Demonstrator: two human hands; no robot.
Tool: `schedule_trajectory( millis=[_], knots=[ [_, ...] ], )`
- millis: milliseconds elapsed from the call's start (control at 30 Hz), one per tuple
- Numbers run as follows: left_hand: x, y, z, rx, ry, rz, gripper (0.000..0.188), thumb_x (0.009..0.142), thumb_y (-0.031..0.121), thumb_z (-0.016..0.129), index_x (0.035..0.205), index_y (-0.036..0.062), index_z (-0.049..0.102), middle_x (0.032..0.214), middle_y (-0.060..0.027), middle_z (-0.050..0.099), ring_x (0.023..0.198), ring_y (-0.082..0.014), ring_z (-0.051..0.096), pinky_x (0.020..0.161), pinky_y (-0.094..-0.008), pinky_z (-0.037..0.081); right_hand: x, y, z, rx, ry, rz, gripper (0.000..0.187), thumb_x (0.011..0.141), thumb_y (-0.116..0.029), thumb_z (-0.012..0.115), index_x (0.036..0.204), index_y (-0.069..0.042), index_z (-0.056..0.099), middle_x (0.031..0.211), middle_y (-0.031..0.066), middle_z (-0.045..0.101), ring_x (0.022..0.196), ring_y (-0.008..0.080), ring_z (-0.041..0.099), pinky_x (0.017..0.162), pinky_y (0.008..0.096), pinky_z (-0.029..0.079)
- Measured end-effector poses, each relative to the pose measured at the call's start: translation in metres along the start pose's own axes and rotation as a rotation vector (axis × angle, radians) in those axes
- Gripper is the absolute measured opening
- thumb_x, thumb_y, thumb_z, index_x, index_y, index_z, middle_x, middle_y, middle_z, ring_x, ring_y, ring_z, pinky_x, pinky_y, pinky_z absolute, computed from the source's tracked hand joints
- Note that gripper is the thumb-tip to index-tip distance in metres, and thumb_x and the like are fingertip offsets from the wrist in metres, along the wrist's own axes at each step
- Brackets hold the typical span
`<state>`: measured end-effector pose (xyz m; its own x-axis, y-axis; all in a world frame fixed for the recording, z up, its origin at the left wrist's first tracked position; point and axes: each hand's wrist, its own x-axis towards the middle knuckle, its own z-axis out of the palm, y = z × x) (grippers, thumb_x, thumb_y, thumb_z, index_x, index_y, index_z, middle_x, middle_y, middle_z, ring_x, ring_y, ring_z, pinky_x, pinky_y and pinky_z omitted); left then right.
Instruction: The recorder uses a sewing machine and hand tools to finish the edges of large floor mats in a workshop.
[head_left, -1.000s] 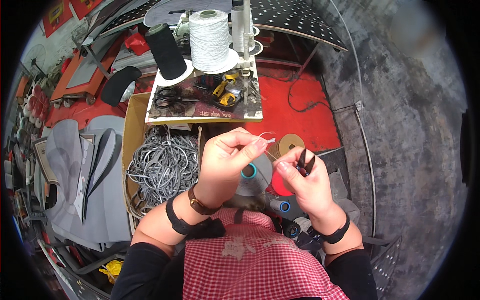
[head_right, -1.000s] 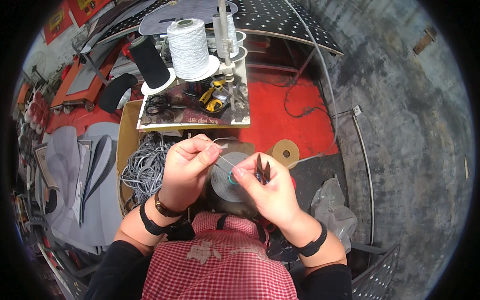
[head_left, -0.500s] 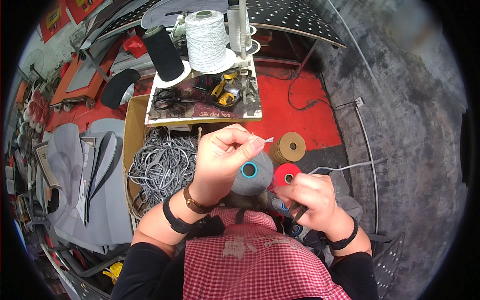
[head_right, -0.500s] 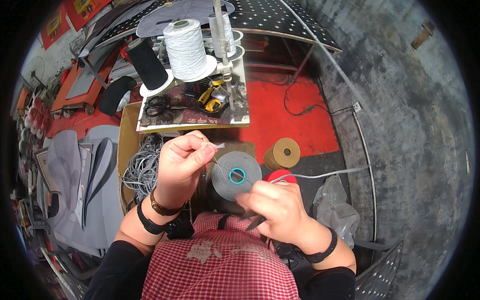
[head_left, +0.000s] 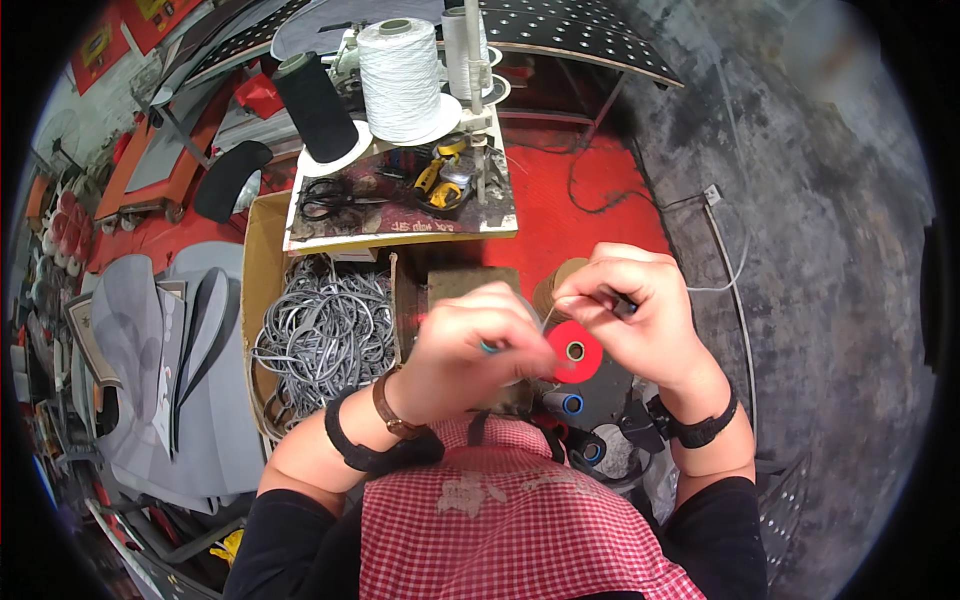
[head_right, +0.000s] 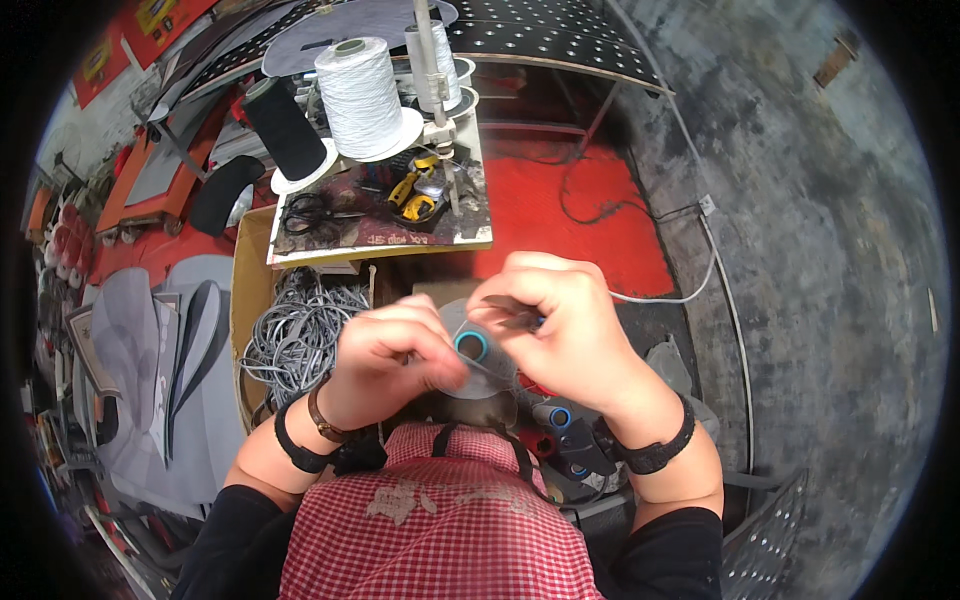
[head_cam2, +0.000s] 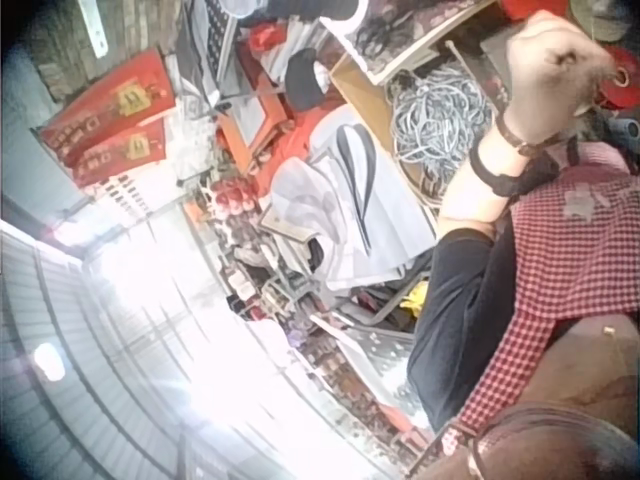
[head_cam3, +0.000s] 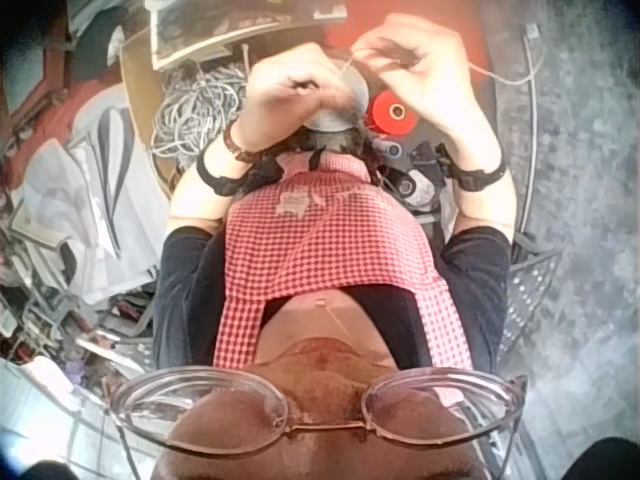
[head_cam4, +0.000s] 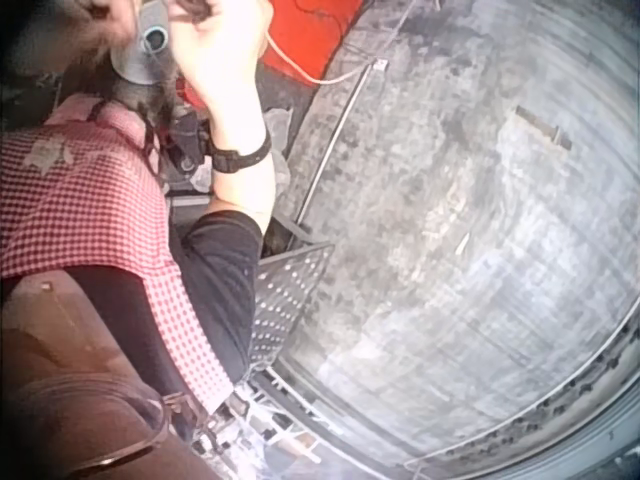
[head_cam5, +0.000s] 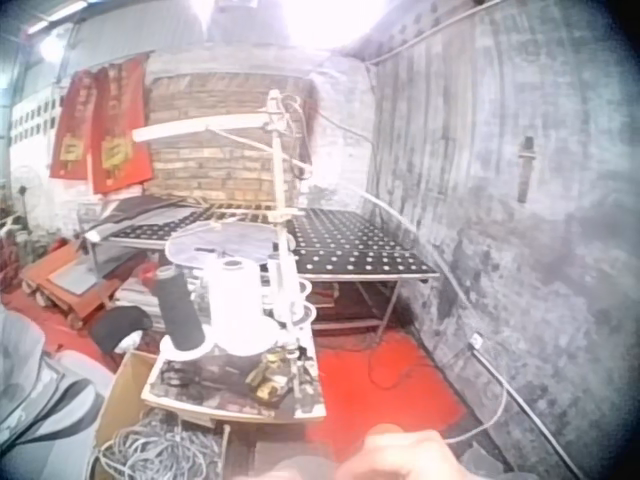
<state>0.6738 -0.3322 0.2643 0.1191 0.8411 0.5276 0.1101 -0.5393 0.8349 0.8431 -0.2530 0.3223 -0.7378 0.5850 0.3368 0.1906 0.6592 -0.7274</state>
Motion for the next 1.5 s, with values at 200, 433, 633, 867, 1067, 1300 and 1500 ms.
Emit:
schedule_trajectory(
  millis=[200,433,633,867,1067,1300,1500],
  knots=[
    [-0.008,-0.003,-0.001,0.196,0.422,0.115,0.010,0.065,0.002,0.072,0.070,0.0024,0.063,0.070,-0.0067,0.060,0.067,-0.0168,0.055,0.060,-0.0262,0.045,0.003,-0.005,0.001,0.008,-0.003,0.065,0.010,0.066,0.006,0.062,0.075,0.001,0.062,0.061,0.0054,0.054,0.052,0.0103,0.050,0.048,0.0226,0.039],
    [-0.012,-0.007,0.003,-0.132,0.472,-0.093,0.006,0.075,0.003,0.066,0.075,0.0006,0.061,0.076,-0.0051,0.056,0.068,-0.0118,0.052,0.062,-0.0239,0.043,0.005,-0.026,0.015,-0.219,0.134,-0.471,0.025,0.055,-0.004,0.066,0.080,-0.002,0.064,0.055,0.0021,0.046,0.042,0.0152,0.045,0.038,0.0274,0.035],
    [-0.008,-0.012,0.003,-1.131,0.352,-0.323,0.009,0.084,0.006,0.053,0.078,0.0013,0.057,0.078,-0.0034,0.048,0.072,-0.0127,0.042,0.068,-0.0246,0.036,-0.011,0.003,0.036,-0.370,0.184,-0.509,0.027,0.057,0.002,0.068,0.083,-0.004,0.064,0.052,-0.0001,0.045,0.039,0.0120,0.041,0.036,0.0256,0.030],
    [-0.006,-0.012,0.011,-1.006,0.420,-0.284,0.008,0.086,0.009,0.055,0.089,0.0018,0.056,0.080,0.0003,0.055,0.071,-0.0057,0.047,0.064,-0.0185,0.038,-0.004,-0.007,0.052,-0.317,0.382,-0.365,0.027,0.057,-0.001,0.068,0.083,-0.003,0.062,0.058,0.0026,0.050,0.043,0.0149,0.046,0.039,0.0258,0.033],
    [-0.002,-0.003,0.016,-0.972,0.467,-0.341,0.007,0.085,0.008,0.056,0.089,0.0011,0.056,0.081,-0.0005,0.056,0.074,-0.0065,0.052,0.069,-0.0188,0.042,-0.003,-0.004,0.059,-0.418,0.472,-0.415,0.015,0.065,0.001,0.068,0.077,-0.005,0.061,0.054,0.0008,0.049,0.043,0.0123,0.046,0.040,0.0237,0.036],
    [-0.005,-0.006,0.013,-0.893,0.415,-0.286,0.004,0.084,0.004,0.056,0.087,0.0009,0.056,0.084,-0.0025,0.056,0.077,-0.0075,0.052,0.073,-0.0199,0.042,-0.003,-0.009,0.062,-0.261,0.527,-0.311,0.014,0.063,-0.003,0.069,0.073,-0.005,0.058,0.059,0.0013,0.050,0.045,0.0115,0.045,0.040,0.0235,0.033],
    [-0.003,-0.010,0.009,-0.844,0.289,-0.124,0.007,0.080,0.005,0.061,0.083,0.0001,0.057,0.085,-0.0045,0.052,0.080,-0.0102,0.048,0.074,-0.0232,0.039,-0.011,-0.016,0.060,0.649,0.438,0.259,0.005,0.072,0.001,0.062,0.076,-0.001,0.059,0.068,-0.0036,0.055,0.058,0.0001,0.044,0.050,0.0171,0.036]
  ],
)
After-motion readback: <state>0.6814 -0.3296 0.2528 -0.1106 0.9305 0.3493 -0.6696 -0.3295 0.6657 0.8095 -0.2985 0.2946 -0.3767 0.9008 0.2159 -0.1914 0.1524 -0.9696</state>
